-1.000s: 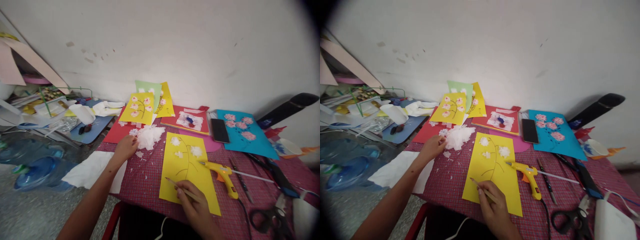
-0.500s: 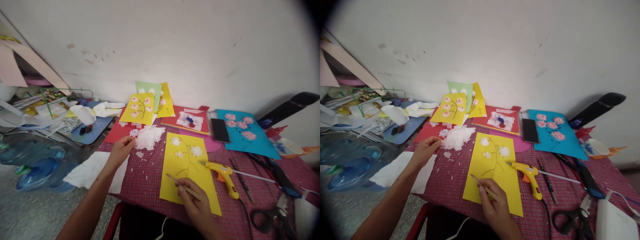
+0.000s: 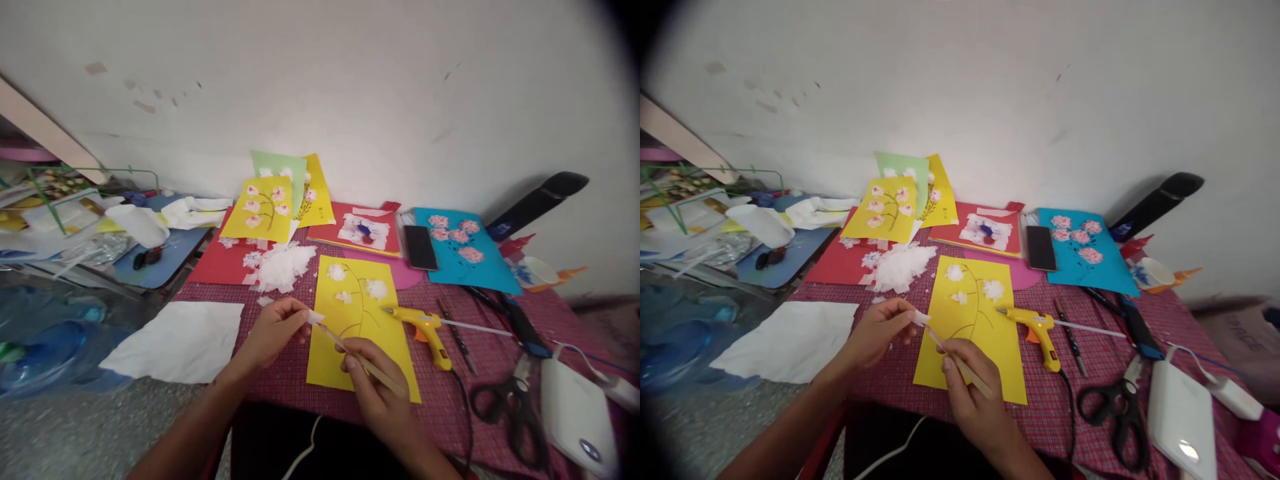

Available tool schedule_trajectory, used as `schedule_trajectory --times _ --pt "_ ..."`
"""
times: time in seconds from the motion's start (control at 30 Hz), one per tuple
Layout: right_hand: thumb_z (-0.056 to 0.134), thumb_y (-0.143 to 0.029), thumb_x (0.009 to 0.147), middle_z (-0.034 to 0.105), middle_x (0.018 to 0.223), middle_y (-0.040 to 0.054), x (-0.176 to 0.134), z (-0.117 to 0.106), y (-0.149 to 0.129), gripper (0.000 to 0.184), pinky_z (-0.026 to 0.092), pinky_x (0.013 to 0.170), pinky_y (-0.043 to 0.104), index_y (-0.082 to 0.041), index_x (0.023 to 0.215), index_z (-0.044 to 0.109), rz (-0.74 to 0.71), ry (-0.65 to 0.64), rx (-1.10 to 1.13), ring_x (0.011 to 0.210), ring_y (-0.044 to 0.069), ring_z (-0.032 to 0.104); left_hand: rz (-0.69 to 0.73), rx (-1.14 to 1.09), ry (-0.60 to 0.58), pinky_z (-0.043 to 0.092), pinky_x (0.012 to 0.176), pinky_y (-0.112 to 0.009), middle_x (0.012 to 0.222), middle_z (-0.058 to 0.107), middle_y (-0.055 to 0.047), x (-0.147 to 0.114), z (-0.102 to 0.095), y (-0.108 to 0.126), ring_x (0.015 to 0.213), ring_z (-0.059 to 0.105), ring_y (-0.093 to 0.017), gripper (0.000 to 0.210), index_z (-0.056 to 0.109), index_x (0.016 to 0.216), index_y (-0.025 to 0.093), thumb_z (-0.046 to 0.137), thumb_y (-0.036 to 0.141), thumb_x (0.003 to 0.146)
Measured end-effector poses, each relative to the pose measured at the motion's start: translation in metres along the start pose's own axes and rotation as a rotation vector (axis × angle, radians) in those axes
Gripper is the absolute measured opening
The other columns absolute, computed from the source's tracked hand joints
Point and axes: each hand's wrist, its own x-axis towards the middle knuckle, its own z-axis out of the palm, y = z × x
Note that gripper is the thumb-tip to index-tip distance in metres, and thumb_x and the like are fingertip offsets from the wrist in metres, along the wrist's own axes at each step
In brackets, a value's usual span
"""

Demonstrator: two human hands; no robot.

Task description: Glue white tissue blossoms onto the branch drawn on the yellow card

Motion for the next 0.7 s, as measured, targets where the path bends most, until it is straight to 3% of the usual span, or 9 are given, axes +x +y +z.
schedule_trajectory --times 0.3,0.43,0.57,0.7 --pt "0.055 -0.024 0.097 0.067 0.084 0.0001 -0.001 0.001 0.009 0.016 0.051 0.068 0.024 -0.025 0.108 0.066 0.059 -0.02 0.013 0.073 0.014 0.064 -0.004 0.153 -0.071 0.048 0.06 -0.024 0.07 0.066 0.0 -0.006 0.005 0.004 0.057 0.059 -0.011 0.018 0.065 0.086 0.017 0.061 0.034 0.088" --pt "0.055 -0.026 0.097 0.068 0.084 0.0009 -0.001 -0.003 0.01 0.015 0.05 0.066 0.025 -0.023 0.104 0.068 0.087 -0.035 -0.003 0.072 0.014 0.064 0.021 0.277 -0.11 0.05 0.064 -0.026 0.078 0.07 -0.001 -0.008 0.008 -0.002 0.066 0.064 -0.014 0.015 0.069 0.093 0.019 0.056 0.021 0.084" --pt "0.055 -0.028 0.096 0.068 0.08 0.0012 -0.002 -0.01 0.013 0.015 0.05 0.065 0.025 -0.022 0.096 0.069 0.139 -0.025 -0.027 0.071 0.015 0.065 0.113 0.401 -0.161 0.052 0.075 -0.03 0.092 0.075 -0.002 -0.007 0.014 -0.012 0.083 0.07 -0.018 0.024 0.069 0.099 0.023 0.056 0.014 0.08" --pt "0.056 -0.03 0.095 0.07 0.08 0.0025 0.011 -0.02 0.017 0.017 0.05 0.065 0.026 -0.021 0.091 0.069 0.158 -0.054 -0.108 0.071 0.016 0.066 0.218 0.539 -0.17 0.052 0.075 -0.03 0.093 0.076 -0.003 0.004 0.024 -0.017 0.083 0.07 -0.019 0.021 0.07 0.097 0.023 0.059 0.014 0.082"
